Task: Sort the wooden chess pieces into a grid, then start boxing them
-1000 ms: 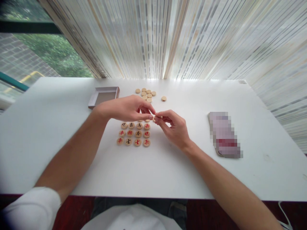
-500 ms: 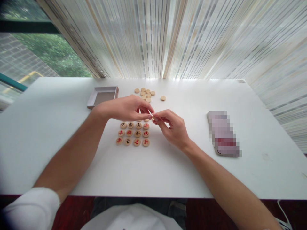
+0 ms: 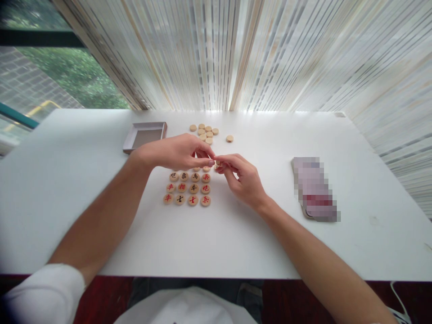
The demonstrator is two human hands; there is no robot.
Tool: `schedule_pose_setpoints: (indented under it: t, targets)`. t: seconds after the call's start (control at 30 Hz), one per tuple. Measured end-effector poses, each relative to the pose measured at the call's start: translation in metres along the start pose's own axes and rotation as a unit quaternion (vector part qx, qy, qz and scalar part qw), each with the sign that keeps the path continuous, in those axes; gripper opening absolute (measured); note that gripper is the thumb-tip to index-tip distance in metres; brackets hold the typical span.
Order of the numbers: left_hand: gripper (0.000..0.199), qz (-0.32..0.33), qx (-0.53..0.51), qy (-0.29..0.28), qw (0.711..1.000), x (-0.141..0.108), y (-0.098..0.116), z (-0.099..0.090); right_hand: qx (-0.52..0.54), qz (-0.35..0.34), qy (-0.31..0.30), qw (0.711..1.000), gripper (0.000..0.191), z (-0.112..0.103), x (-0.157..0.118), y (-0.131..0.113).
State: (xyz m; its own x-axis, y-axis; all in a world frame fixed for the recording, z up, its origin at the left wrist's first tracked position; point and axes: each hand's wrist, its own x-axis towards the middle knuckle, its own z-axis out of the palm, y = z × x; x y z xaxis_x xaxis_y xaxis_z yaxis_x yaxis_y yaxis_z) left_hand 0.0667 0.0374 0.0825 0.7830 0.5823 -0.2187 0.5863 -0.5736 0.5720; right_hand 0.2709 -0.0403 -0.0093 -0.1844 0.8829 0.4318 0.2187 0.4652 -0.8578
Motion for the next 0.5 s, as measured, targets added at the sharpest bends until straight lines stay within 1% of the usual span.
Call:
schedule_pose_setpoints:
  t: [0.1,0.3,0.4,0.5]
  targets:
    - [0.03,-0.002,0.004,0.005,1.0,0.0001,-0.0017,-0.0003,0.008,0.008,-0.001,1.0,0.025,0.0013,-0.0003,0.0028]
    - [0.03,0.001,0.002,0.014,1.0,-0.0001,-0.0021,-0.0001,0.017,0.014,-0.006,1.0,0.031,0.0025,-0.0009,0.0055]
    - [0.032,0.003,-0.003,0.018,1.0,-0.0005,-0.0004,0.0003,0.007,0.021,-0.006,1.0,0.031,0.0023,-0.0008,0.0063]
    - [0.033,0.003,-0.002,0.021,1.0,-0.001,0.0008,-0.0001,-0.016,0.014,0.001,1.0,0.032,0.0009,0.0002,0.006]
